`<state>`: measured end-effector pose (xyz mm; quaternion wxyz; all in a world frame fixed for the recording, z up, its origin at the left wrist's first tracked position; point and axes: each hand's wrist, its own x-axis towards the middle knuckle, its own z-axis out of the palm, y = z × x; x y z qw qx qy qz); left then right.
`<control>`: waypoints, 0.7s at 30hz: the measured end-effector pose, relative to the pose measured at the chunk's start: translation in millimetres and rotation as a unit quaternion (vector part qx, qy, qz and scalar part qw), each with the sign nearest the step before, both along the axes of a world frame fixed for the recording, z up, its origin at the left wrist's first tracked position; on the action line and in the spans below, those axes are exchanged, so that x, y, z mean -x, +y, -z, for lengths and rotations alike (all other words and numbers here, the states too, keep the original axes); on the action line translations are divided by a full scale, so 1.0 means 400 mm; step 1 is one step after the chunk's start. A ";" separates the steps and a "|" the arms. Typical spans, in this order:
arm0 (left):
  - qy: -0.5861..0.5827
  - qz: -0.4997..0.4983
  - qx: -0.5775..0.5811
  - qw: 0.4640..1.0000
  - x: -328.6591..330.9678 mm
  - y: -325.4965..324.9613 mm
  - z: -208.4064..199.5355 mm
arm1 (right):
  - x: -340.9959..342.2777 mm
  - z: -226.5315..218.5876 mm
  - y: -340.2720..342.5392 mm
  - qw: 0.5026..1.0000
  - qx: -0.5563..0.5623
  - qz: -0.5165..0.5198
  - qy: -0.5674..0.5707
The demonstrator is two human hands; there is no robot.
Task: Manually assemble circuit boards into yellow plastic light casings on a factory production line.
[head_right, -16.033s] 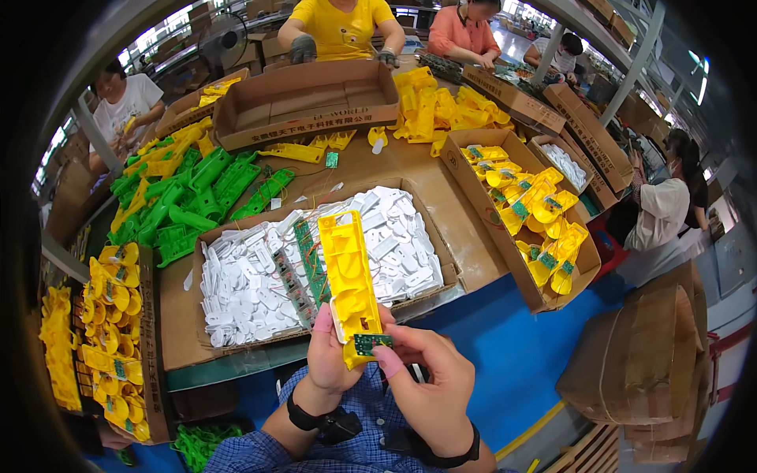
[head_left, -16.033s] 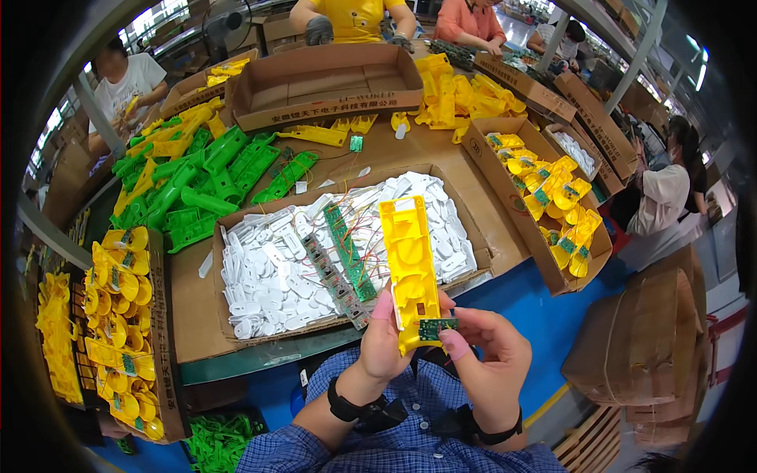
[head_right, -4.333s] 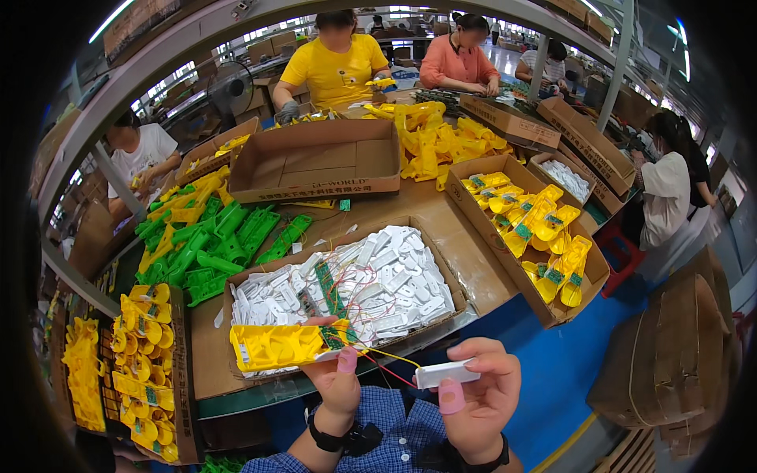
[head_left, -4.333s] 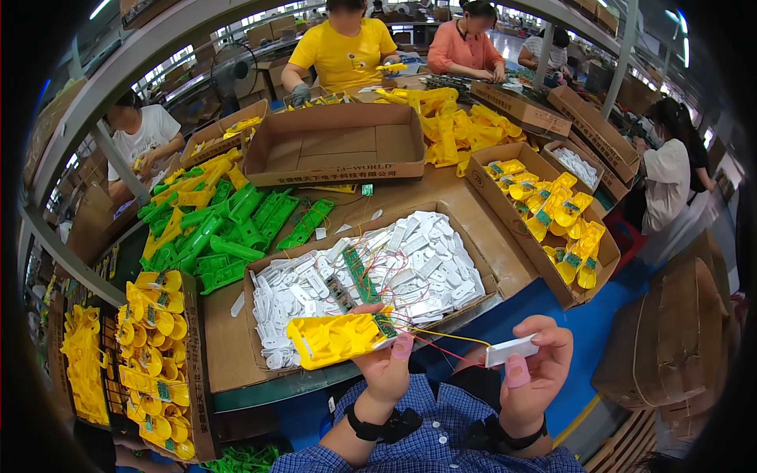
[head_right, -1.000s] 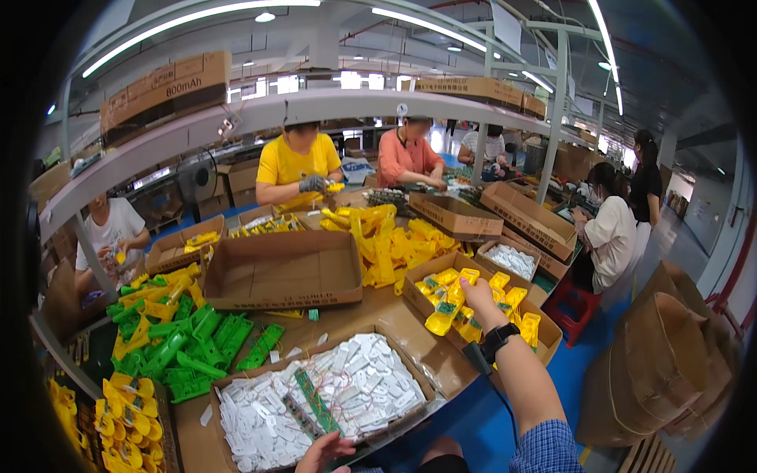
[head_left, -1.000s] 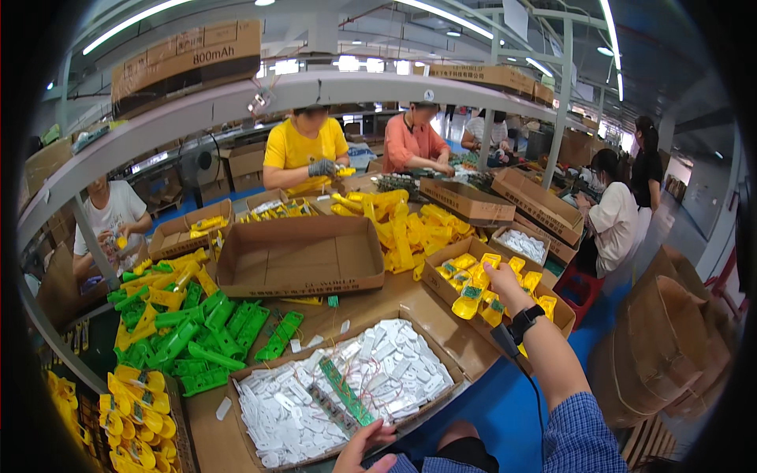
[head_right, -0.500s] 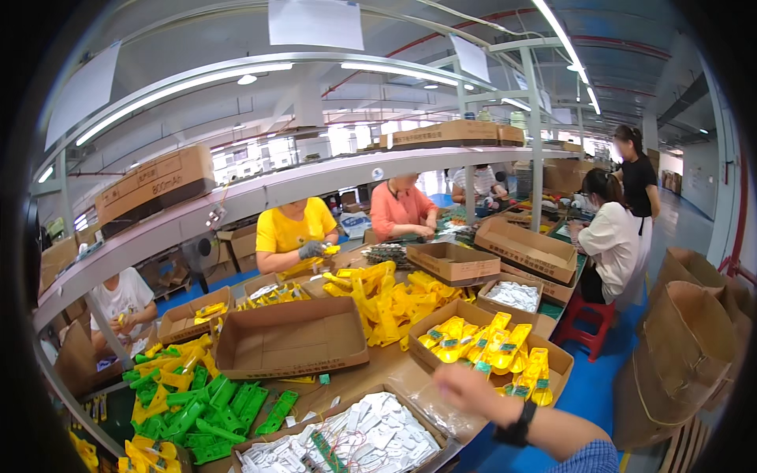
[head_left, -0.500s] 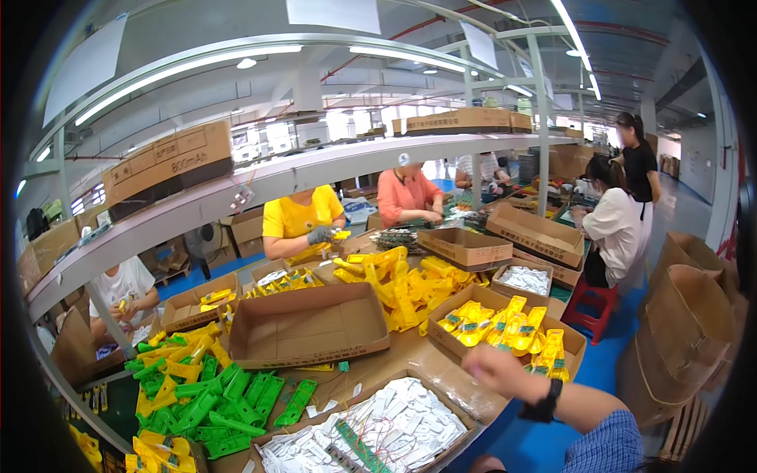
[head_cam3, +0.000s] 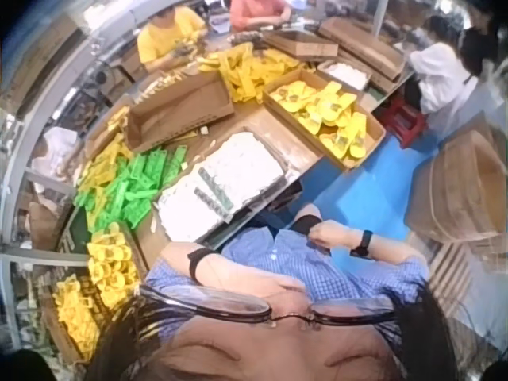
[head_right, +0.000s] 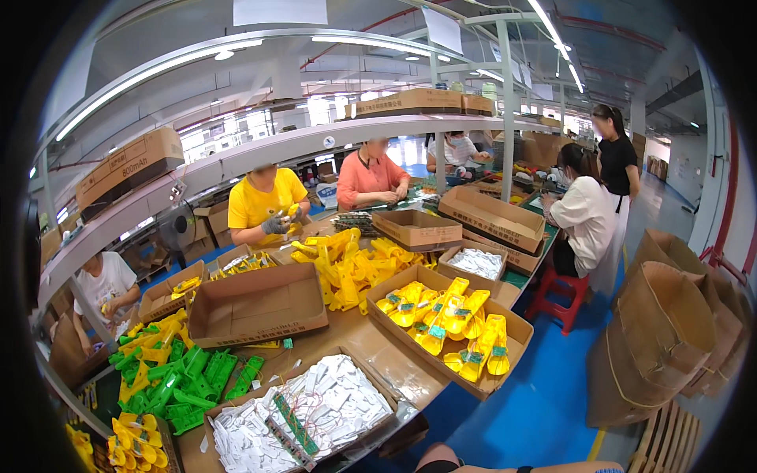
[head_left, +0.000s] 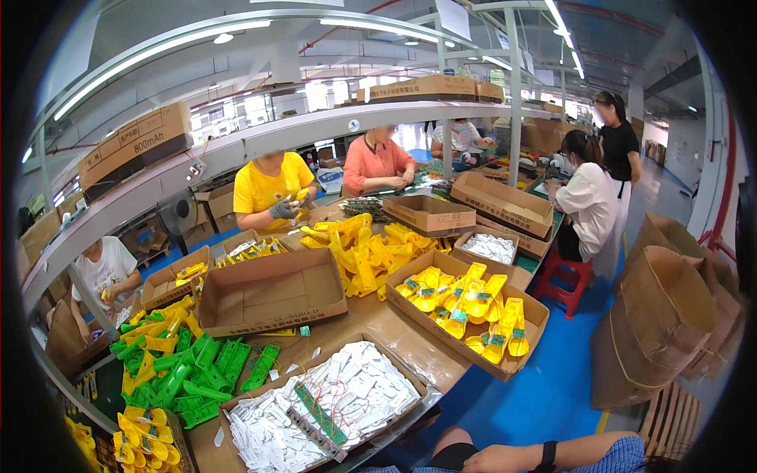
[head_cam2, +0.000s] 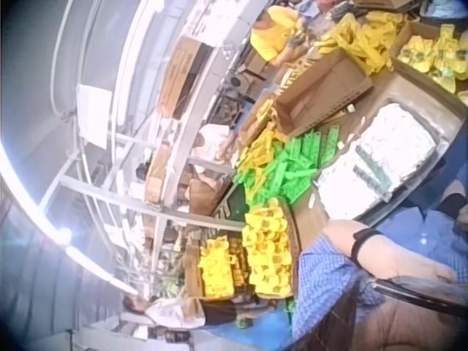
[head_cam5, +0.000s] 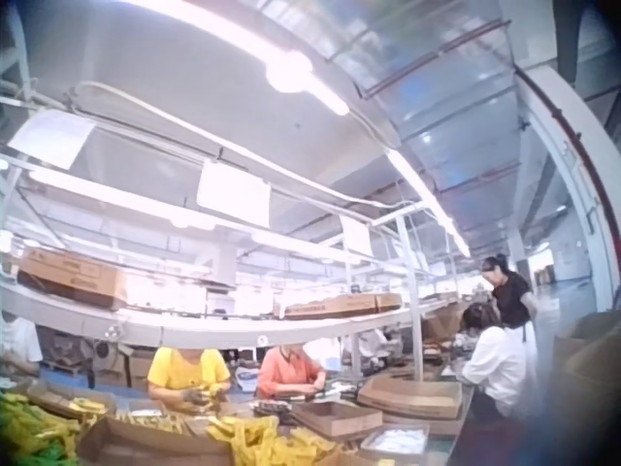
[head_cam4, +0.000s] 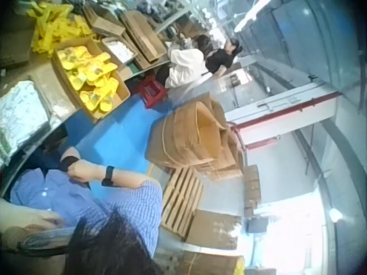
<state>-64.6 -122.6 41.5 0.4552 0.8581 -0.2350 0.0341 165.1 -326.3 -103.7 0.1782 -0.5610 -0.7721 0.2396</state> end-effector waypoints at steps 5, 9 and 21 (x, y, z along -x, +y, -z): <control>-0.019 0.056 -0.034 0.998 -0.043 -0.021 -0.056 | 0.006 0.034 -0.052 1.000 -0.017 0.022 -0.002; -0.035 0.098 -0.051 0.993 -0.057 -0.031 -0.087 | 0.016 0.027 -0.063 0.999 -0.010 0.012 -0.050; -0.082 0.171 -0.110 0.976 -0.045 -0.044 -0.187 | 0.027 0.019 -0.068 0.994 0.068 -0.008 -0.085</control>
